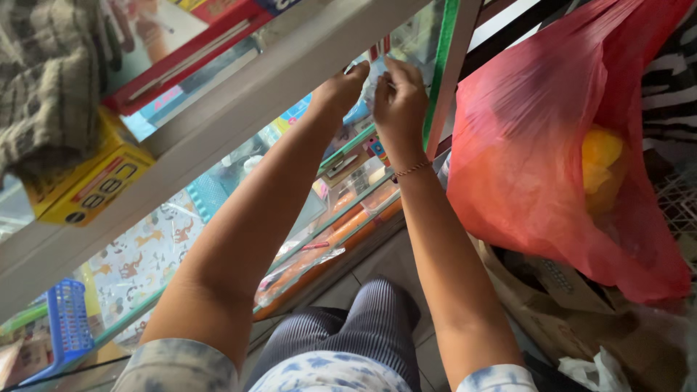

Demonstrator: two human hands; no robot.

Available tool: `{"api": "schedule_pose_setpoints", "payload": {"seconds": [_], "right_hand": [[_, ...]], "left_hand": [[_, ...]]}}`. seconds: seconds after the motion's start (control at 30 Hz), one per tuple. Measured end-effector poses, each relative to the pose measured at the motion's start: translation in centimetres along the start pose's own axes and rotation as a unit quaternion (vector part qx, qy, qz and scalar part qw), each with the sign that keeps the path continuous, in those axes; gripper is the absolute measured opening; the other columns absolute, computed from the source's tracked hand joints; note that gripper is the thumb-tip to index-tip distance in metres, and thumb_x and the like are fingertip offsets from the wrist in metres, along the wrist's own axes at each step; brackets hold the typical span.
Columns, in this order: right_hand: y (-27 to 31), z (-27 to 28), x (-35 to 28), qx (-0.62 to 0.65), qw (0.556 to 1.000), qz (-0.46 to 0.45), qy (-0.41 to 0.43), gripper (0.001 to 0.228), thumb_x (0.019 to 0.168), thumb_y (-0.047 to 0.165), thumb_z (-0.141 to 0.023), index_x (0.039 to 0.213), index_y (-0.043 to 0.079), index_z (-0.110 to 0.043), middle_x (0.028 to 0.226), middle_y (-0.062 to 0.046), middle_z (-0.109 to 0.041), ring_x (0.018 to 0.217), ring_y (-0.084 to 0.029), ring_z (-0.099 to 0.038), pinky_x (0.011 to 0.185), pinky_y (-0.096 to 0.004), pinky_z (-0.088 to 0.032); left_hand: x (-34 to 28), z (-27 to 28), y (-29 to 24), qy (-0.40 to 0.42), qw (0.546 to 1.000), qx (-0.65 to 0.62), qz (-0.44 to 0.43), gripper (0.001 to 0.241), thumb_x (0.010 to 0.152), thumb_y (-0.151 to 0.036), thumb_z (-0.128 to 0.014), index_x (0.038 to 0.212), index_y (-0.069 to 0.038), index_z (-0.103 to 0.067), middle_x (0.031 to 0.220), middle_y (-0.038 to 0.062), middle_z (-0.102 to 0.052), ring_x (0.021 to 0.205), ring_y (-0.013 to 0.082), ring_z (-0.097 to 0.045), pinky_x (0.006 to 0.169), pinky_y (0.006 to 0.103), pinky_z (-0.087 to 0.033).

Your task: The person wipes the glass surface of a display counter and cleans various product boxes using a cloth. They pick up items such as light bulb boxes, a yellow box, and a pen container, wipe them, and place them back on the shelf.

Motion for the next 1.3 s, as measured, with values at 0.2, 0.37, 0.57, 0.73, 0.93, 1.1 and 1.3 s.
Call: {"api": "schedule_pose_setpoints", "payload": {"seconds": [0.2,0.37,0.57,0.73,0.93,1.1,1.3], "right_hand": [[1.6,0.8,-1.4,0.050,0.999,-0.017,0.005,0.030,0.100,0.001,-0.064,0.130,0.000,-0.066,0.123,-0.014,-0.067,0.104,-0.021,-0.073,0.084,-0.029,-0.062],[4.2,3.2,-2.1,0.009,0.999,-0.035,-0.017,0.030,0.100,0.000,-0.064,0.129,0.002,-0.069,0.122,-0.010,-0.070,0.106,-0.023,-0.072,0.083,-0.030,-0.060],[9.9,8.3,-2.6,0.228,0.964,-0.084,-0.110,0.026,0.109,0.003,-0.058,0.133,-0.004,-0.060,0.128,-0.010,-0.064,0.116,-0.018,-0.063,0.105,-0.031,-0.052],[16.1,12.2,1.1,0.303,0.932,-0.097,-0.174,0.020,0.110,0.005,-0.057,0.128,-0.001,-0.063,0.120,-0.011,-0.068,0.107,-0.016,-0.065,0.098,-0.031,-0.056],[27.4,11.1,8.3,0.284,0.959,-0.011,-0.015,0.021,0.114,0.009,-0.057,0.132,-0.001,-0.062,0.123,-0.010,-0.068,0.110,-0.015,-0.066,0.097,-0.030,-0.057],[36.4,4.3,11.1,0.247,0.930,0.087,0.259,0.031,0.109,0.018,-0.064,0.135,0.000,-0.063,0.128,-0.014,-0.068,0.113,-0.018,-0.066,0.099,-0.030,-0.054],[42.3,-4.6,10.8,-0.033,0.862,0.355,0.359,0.078,0.085,0.044,-0.082,0.143,-0.001,-0.055,0.136,-0.031,-0.060,0.122,-0.045,-0.060,0.097,-0.049,-0.050]], "left_hand": [[-1.4,1.3,1.9,-0.013,0.998,-0.044,-0.040,0.052,0.085,-0.031,-0.073,0.128,-0.003,-0.063,0.122,0.019,-0.070,0.113,0.0312,-0.068,0.094,0.0396,-0.051],[-5.0,1.8,0.0,-0.027,0.993,0.060,-0.100,0.049,0.088,-0.029,-0.077,0.129,-0.004,-0.067,0.126,0.021,-0.070,0.120,0.0370,-0.065,0.101,0.0418,-0.051],[-18.6,7.1,-10.2,0.081,0.934,-0.292,-0.190,0.059,0.094,-0.001,-0.066,0.149,-0.009,-0.047,0.156,0.012,-0.046,0.149,0.0257,-0.046,0.117,0.0399,-0.050],[-26.8,16.9,-19.6,0.103,0.953,-0.154,-0.240,0.050,0.096,-0.004,-0.071,0.142,-0.007,-0.054,0.150,0.017,-0.054,0.143,0.0363,-0.053,0.114,0.0424,-0.047],[-31.1,27.4,-25.3,0.069,0.941,-0.137,-0.301,0.039,0.101,-0.003,-0.067,0.139,-0.004,-0.058,0.152,0.020,-0.054,0.145,0.0351,-0.057,0.122,0.0449,-0.046],[-33.6,34.7,-25.4,-0.019,0.957,-0.123,-0.261,0.034,0.100,-0.003,-0.067,0.134,-0.003,-0.061,0.150,0.024,-0.053,0.143,0.0399,-0.056,0.111,0.0433,-0.053],[-35.9,39.0,-24.6,-0.134,0.961,-0.033,-0.238,0.034,0.101,-0.006,-0.067,0.134,-0.006,-0.061,0.150,0.020,-0.055,0.148,0.0430,-0.053,0.121,0.0523,-0.046]]}}
Point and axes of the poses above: each hand's wrist, its own x-axis towards the middle knuckle, its own z-axis out of the back of the hand, y = z × x, the point moved 6 cm from there along x, towards the middle knuckle
